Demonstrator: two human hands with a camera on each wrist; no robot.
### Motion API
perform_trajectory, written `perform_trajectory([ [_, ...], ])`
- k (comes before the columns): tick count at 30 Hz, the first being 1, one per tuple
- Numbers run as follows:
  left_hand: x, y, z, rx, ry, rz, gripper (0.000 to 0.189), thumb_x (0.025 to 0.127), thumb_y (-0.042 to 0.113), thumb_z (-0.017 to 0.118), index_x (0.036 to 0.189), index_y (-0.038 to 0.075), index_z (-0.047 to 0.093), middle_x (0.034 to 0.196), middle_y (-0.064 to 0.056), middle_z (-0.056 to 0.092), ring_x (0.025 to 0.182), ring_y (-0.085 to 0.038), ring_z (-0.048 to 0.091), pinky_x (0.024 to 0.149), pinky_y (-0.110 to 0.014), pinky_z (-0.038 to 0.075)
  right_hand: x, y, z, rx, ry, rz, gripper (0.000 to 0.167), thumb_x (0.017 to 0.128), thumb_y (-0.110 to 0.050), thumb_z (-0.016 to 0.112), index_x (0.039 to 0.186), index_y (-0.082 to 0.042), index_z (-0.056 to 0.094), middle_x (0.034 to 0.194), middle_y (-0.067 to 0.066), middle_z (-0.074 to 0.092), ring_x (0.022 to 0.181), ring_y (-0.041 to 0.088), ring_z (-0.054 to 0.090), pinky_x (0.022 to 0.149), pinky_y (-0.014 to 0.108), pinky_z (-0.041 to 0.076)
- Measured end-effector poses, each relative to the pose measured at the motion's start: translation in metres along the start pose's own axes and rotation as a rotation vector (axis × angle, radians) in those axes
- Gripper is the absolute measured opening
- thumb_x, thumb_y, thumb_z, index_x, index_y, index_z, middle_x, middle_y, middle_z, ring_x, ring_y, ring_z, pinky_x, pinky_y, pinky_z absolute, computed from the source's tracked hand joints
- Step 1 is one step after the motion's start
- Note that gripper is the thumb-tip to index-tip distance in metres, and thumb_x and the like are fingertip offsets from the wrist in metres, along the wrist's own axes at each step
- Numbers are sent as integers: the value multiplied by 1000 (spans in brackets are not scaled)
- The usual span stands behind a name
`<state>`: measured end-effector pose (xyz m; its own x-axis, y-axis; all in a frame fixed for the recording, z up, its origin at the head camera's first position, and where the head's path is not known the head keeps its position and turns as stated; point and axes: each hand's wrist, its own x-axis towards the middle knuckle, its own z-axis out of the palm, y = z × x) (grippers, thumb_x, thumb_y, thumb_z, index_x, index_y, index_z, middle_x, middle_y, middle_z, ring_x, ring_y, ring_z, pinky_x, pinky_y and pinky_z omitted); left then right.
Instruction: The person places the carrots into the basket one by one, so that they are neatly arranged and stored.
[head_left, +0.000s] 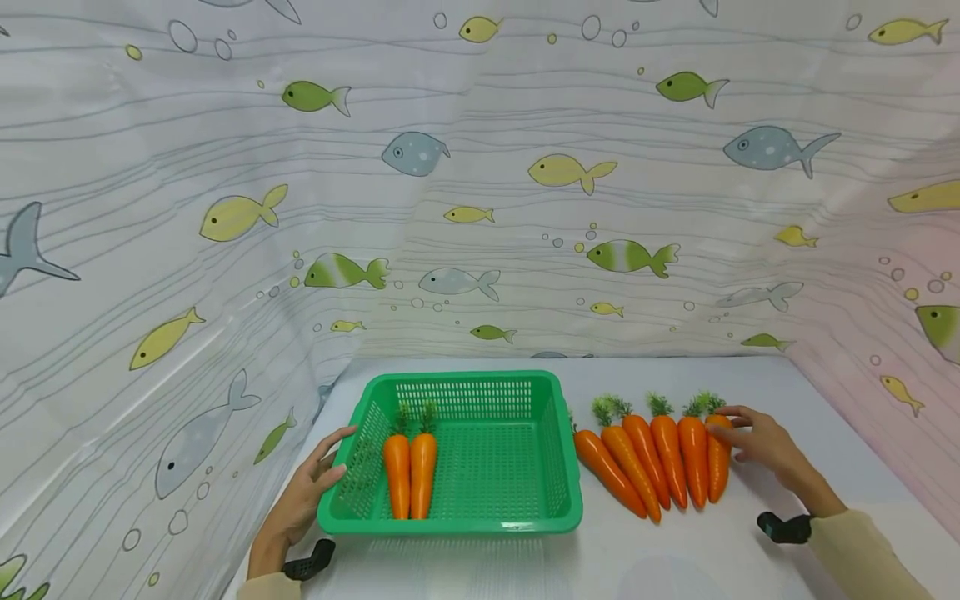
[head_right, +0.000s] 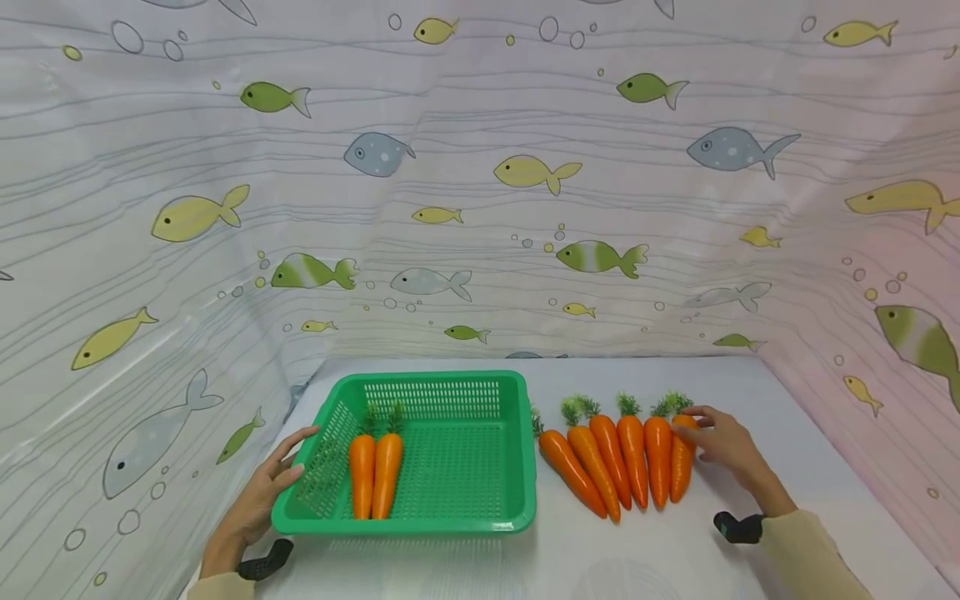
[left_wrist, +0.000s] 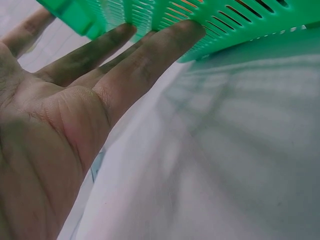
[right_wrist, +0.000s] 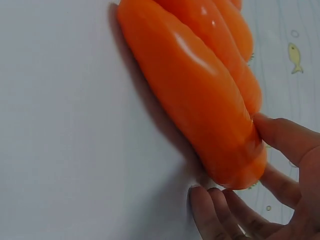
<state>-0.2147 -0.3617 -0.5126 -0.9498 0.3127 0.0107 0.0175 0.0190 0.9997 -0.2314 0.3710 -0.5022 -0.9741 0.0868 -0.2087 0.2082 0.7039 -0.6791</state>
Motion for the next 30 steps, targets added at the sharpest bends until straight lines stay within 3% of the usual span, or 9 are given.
perform_trajectory([
  [5,-2,-2,1,-7,-4,-1,58,110,15,47,163,19,25,147,-19,45,109,-36,67,82,-53,60,1,1,2,16,-15,6,84,99,-54,63,146,11,38,136,45,40,97,37,65,78,44,61],
  [19,0,-4,-5,1,-21,22,56,111,13,44,163,19,24,147,-16,46,112,-33,66,85,-53,59,0,2,-5,64,-97,-29,83,97,-47,69,146,12,36,138,47,37,98,32,65,79,42,61],
  [30,1,-6,-1,4,3,11,56,110,15,46,162,21,26,149,-22,43,114,-33,65,86,-53,59,2,5,-7,80,-64,-10,80,98,-48,68,144,11,41,135,48,41,95,31,67,73,43,62],
])
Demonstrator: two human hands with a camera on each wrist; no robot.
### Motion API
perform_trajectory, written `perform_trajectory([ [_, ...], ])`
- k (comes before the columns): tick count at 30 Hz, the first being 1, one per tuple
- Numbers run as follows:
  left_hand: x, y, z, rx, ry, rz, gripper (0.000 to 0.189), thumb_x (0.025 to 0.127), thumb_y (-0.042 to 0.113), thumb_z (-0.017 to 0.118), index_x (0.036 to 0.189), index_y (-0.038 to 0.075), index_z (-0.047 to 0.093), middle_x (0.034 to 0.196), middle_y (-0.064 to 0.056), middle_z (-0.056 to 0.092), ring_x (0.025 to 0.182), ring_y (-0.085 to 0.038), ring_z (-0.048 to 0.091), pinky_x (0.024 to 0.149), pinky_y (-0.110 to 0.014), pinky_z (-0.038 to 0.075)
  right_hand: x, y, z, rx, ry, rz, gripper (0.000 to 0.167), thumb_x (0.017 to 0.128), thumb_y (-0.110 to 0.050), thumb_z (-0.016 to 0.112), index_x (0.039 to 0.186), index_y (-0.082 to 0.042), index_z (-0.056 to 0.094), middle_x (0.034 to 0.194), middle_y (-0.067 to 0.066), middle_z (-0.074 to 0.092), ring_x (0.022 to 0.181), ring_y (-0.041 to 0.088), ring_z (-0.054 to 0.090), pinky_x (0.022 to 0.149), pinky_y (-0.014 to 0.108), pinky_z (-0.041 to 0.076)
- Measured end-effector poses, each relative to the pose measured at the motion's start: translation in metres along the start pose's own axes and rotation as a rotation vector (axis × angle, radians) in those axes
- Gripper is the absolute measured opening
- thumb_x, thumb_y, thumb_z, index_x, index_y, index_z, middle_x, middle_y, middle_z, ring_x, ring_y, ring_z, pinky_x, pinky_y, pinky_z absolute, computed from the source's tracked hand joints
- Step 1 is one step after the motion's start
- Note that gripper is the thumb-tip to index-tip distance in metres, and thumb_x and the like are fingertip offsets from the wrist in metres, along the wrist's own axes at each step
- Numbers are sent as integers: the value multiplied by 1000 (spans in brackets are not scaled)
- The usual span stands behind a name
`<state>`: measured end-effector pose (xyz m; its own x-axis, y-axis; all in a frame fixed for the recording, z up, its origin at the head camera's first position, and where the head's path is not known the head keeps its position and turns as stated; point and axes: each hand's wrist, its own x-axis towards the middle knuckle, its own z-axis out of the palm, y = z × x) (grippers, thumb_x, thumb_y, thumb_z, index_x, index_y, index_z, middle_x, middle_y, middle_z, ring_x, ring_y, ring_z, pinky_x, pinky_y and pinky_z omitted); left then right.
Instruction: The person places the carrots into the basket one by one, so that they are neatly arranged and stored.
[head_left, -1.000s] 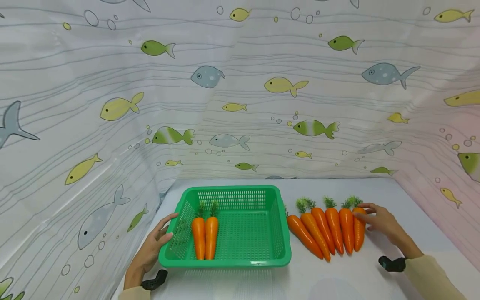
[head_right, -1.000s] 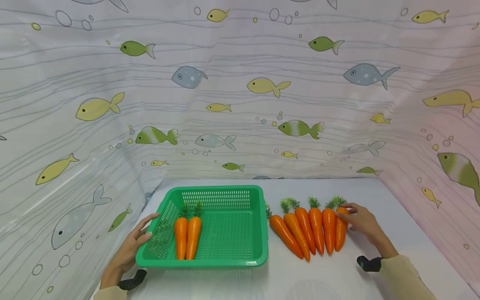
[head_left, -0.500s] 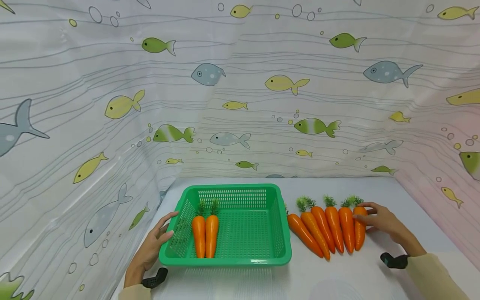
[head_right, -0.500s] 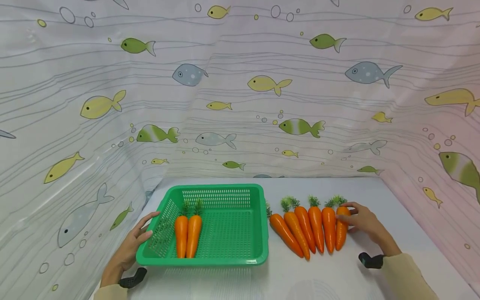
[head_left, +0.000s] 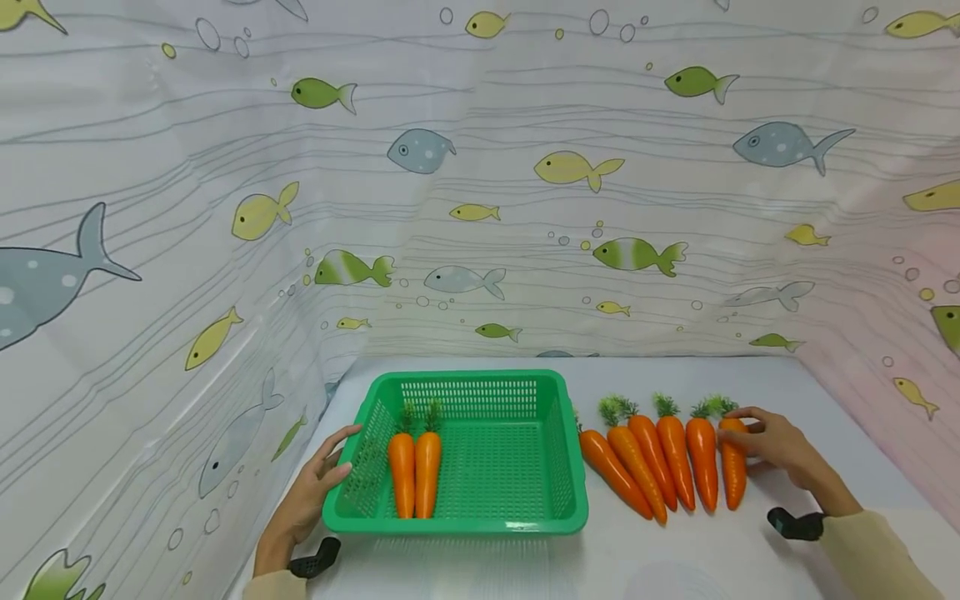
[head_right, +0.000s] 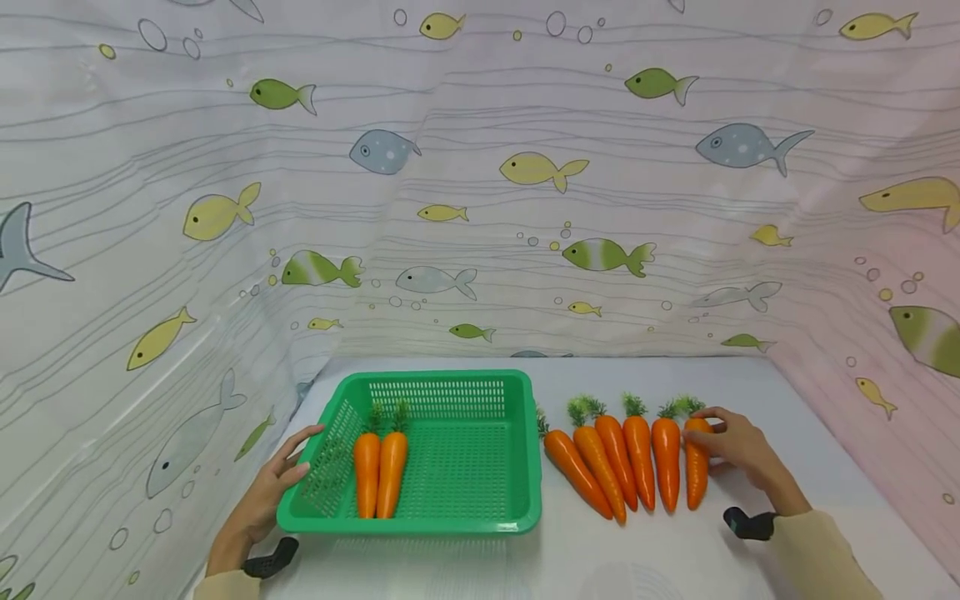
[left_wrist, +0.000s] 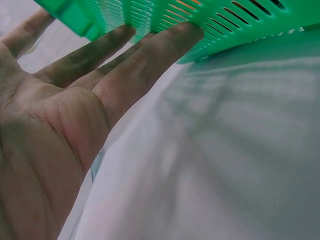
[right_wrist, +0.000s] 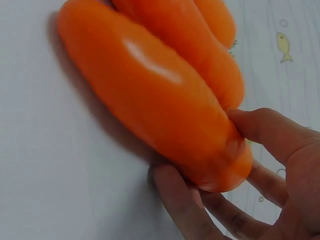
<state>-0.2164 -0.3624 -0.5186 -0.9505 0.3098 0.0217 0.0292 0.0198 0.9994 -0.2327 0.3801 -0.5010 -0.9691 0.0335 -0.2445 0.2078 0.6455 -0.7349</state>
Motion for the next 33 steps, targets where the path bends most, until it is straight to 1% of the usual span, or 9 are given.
perform_trajectory([
  [6,4,3,0,4,12,0,56,110,14,47,162,21,28,148,-20,45,112,-35,66,84,-53,59,-2,1,-5,-1,21,11,82,96,-49,69,145,10,41,137,47,40,101,38,64,77,43,62],
  [9,4,3,0,-5,-1,4,56,110,13,47,162,20,27,148,-20,45,112,-35,66,84,-53,59,-6,0,-10,22,34,6,79,98,-47,68,146,10,40,138,46,36,103,41,63,77,45,62],
  [13,2,2,0,-6,-8,0,57,110,13,47,162,19,26,147,-19,46,112,-33,66,85,-53,59,-11,-2,-16,62,51,-31,74,100,-42,66,146,9,39,140,44,34,102,40,63,76,45,62],
  [16,2,3,1,2,-3,1,57,110,13,46,162,20,26,147,-17,46,112,-32,66,85,-52,59,-14,-3,-20,83,63,-59,73,102,-41,65,147,9,38,141,44,33,103,40,62,75,44,62],
  [18,3,3,1,-1,-15,7,57,110,14,46,162,20,26,148,-18,46,112,-33,66,85,-52,59,-16,-6,-24,89,72,-70,73,102,-41,64,148,9,37,141,44,33,103,41,62,74,44,62],
  [23,6,3,-1,-13,-59,23,56,111,13,43,163,20,24,148,-18,46,113,-34,66,85,-54,59,-19,-19,-28,93,102,-93,74,102,-41,64,149,8,36,142,43,33,103,40,63,74,43,62],
  [27,6,3,-3,-3,-59,42,56,111,13,43,163,21,25,147,-15,47,111,-33,67,84,-53,59,-18,-33,-28,103,130,-127,74,102,-42,64,150,7,36,142,41,33,103,38,64,74,42,62],
  [30,4,4,-3,-6,-59,34,55,111,14,43,163,23,25,146,-14,47,110,-33,67,84,-54,59,-19,-42,-28,117,145,-144,72,102,-40,64,150,6,37,144,40,32,106,40,61,75,43,62],
  [33,1,3,-4,-11,-63,20,55,111,13,41,163,22,24,147,-15,47,111,-33,67,84,-54,59,-20,-50,-26,141,149,-158,71,103,-40,64,151,4,37,147,39,31,112,46,56,75,43,62],
])
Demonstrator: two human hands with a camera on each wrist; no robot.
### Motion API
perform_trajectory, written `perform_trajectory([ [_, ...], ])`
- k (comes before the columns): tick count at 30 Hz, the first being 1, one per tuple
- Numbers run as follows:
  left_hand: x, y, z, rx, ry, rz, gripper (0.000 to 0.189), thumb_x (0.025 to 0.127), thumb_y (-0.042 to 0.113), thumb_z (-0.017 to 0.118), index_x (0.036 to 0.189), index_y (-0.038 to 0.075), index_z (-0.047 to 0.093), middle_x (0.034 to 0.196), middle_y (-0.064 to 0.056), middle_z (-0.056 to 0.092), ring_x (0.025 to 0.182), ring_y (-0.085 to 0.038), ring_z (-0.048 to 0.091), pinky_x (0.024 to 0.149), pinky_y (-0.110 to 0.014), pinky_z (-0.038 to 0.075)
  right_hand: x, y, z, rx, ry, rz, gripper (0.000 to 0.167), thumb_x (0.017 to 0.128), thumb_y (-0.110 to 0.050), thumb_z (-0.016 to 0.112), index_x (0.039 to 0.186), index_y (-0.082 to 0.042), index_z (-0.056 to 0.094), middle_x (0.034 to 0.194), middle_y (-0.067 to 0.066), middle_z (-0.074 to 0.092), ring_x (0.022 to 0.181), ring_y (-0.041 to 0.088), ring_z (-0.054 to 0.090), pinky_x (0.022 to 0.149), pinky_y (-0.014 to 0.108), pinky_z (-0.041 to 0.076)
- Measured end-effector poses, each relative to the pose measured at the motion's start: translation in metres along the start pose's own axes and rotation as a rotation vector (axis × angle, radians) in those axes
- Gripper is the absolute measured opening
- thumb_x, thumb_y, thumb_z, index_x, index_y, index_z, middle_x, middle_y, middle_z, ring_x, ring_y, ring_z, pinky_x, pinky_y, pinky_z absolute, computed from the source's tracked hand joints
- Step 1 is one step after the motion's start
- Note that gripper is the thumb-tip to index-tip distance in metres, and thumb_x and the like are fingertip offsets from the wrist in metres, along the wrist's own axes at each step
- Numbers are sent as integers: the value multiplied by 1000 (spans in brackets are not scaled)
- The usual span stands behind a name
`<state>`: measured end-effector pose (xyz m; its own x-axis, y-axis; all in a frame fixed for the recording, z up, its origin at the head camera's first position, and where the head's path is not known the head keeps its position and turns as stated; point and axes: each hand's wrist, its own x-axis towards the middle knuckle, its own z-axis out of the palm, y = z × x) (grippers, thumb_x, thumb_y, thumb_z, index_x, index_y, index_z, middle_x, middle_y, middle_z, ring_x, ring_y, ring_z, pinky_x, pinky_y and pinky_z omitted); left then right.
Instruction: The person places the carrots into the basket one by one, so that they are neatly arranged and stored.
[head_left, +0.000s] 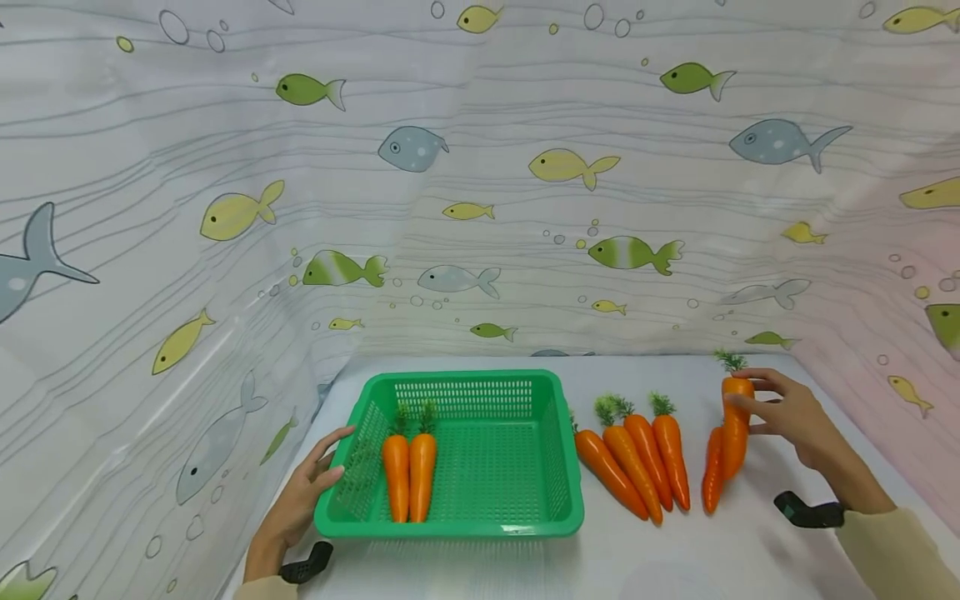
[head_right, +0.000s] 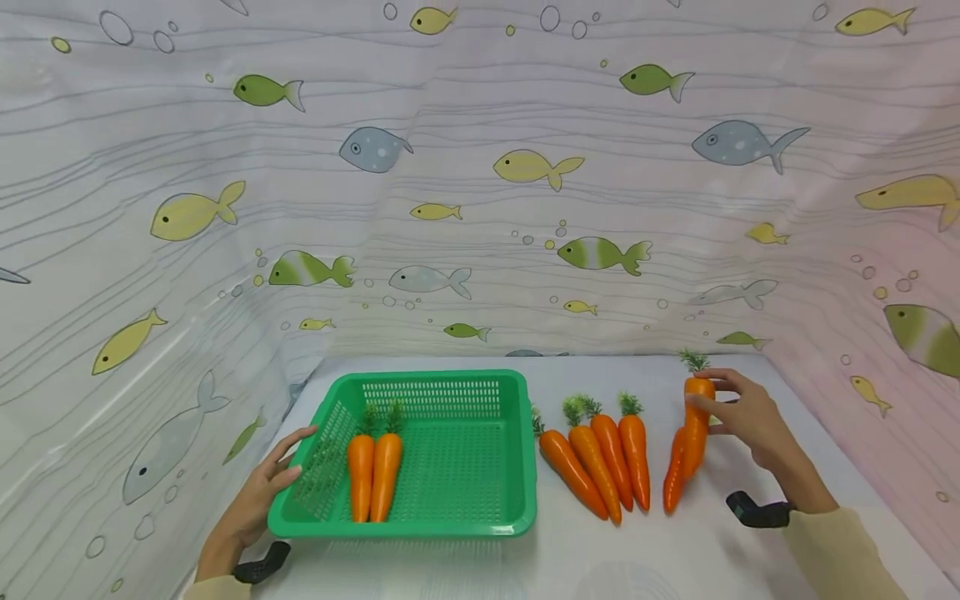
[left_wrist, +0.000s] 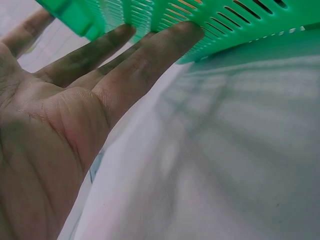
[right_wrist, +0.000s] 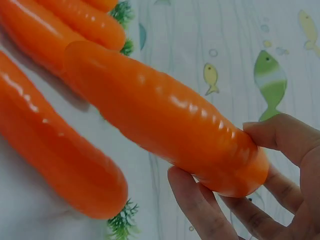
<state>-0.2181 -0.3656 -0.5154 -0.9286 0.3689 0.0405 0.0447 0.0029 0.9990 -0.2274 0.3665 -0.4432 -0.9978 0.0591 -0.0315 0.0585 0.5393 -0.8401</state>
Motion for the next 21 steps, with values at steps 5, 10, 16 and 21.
perform_trajectory([
  [5,-6,1,0,-19,19,-16,56,111,13,41,163,20,23,148,-11,48,112,-34,66,84,-54,59,1,-12,10,21,0,-25,71,102,-40,64,152,3,38,149,38,32,118,51,49,75,41,62],
  [10,-6,3,-2,-30,-6,-1,56,111,11,40,164,18,21,149,-10,48,113,-34,66,85,-54,58,1,-24,17,20,-4,-45,71,102,-40,65,152,3,38,148,36,34,119,50,49,74,39,62],
  [16,-2,3,-1,-18,7,1,55,111,12,41,163,19,23,147,-10,49,110,-34,67,83,-54,59,4,-38,23,44,1,-60,69,101,-39,67,151,2,41,147,34,37,115,46,51,76,42,62],
  [21,0,0,0,-37,-7,2,55,111,11,41,163,17,22,146,-11,50,109,-33,67,83,-53,59,8,-46,31,53,-15,-70,69,100,-39,68,151,0,42,148,33,38,114,44,54,77,43,62],
])
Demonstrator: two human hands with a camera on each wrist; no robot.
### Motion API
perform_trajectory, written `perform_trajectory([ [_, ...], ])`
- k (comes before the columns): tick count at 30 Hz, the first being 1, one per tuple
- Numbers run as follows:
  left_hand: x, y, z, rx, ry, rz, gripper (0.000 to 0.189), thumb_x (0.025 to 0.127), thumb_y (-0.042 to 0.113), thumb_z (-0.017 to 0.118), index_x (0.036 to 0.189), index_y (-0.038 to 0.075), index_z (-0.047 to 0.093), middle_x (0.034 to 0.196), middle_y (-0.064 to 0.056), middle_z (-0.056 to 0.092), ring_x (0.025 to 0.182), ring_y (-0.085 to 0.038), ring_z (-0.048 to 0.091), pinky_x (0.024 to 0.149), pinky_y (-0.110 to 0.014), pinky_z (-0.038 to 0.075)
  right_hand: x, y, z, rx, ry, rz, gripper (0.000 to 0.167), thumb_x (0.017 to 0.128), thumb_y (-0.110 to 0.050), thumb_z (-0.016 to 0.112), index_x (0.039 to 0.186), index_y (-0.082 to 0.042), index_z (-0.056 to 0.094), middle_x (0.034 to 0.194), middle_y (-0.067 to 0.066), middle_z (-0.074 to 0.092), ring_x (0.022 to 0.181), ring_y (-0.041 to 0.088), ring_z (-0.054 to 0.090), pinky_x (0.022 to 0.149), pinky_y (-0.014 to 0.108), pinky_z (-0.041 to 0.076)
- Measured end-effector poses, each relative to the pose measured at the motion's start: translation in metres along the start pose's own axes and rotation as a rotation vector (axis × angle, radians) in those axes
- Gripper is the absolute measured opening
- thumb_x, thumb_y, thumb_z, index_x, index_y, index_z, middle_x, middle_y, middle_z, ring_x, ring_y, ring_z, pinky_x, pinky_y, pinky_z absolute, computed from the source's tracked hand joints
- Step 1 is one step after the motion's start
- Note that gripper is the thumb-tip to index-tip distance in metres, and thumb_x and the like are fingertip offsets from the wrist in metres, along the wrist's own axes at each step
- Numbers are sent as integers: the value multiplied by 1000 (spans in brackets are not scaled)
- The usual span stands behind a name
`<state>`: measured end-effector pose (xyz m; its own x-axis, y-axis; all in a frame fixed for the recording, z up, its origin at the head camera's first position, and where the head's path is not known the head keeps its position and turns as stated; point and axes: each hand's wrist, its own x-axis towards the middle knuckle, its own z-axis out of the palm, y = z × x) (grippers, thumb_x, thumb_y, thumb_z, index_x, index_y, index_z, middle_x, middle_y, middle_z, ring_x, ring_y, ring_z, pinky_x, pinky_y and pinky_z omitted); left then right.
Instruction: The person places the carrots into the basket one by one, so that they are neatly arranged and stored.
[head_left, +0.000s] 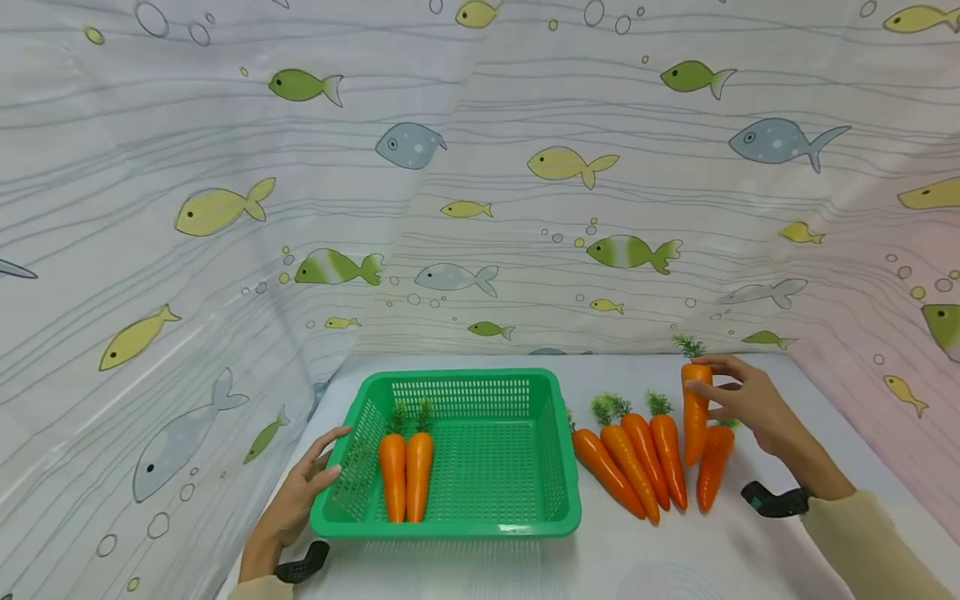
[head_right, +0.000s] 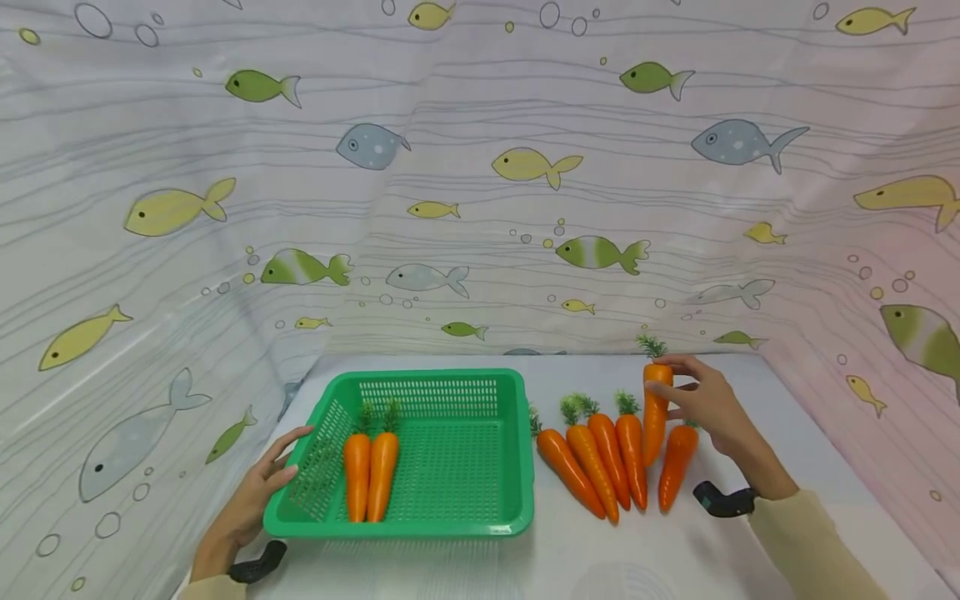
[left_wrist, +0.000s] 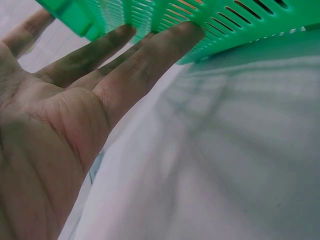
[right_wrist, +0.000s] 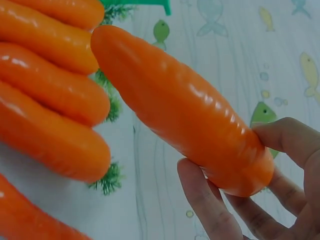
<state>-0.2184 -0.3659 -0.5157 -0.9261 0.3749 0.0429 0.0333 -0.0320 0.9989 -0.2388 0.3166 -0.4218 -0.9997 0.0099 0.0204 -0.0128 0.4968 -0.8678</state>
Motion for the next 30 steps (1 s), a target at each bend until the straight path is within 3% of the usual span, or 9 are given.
perform_trajectory([
  [3,-2,-2,0,-7,-18,4,56,111,10,40,163,17,21,145,-13,50,111,-33,67,85,-54,59,3,-5,7,2,-22,3,70,100,-39,69,152,-1,41,147,32,40,114,43,55,76,41,62],
  [18,-2,0,5,42,42,-15,57,110,13,44,163,19,24,149,-18,45,117,-33,64,88,-51,58,17,-37,41,97,-116,-22,66,97,-39,73,148,-6,47,143,24,46,107,31,61,80,44,61],
  [30,0,-2,2,42,44,-3,56,110,13,45,163,19,25,147,-21,45,114,-35,65,85,-53,59,28,-64,72,202,-200,-73,58,97,-32,75,144,-6,51,140,22,48,107,33,63,80,45,61],
])
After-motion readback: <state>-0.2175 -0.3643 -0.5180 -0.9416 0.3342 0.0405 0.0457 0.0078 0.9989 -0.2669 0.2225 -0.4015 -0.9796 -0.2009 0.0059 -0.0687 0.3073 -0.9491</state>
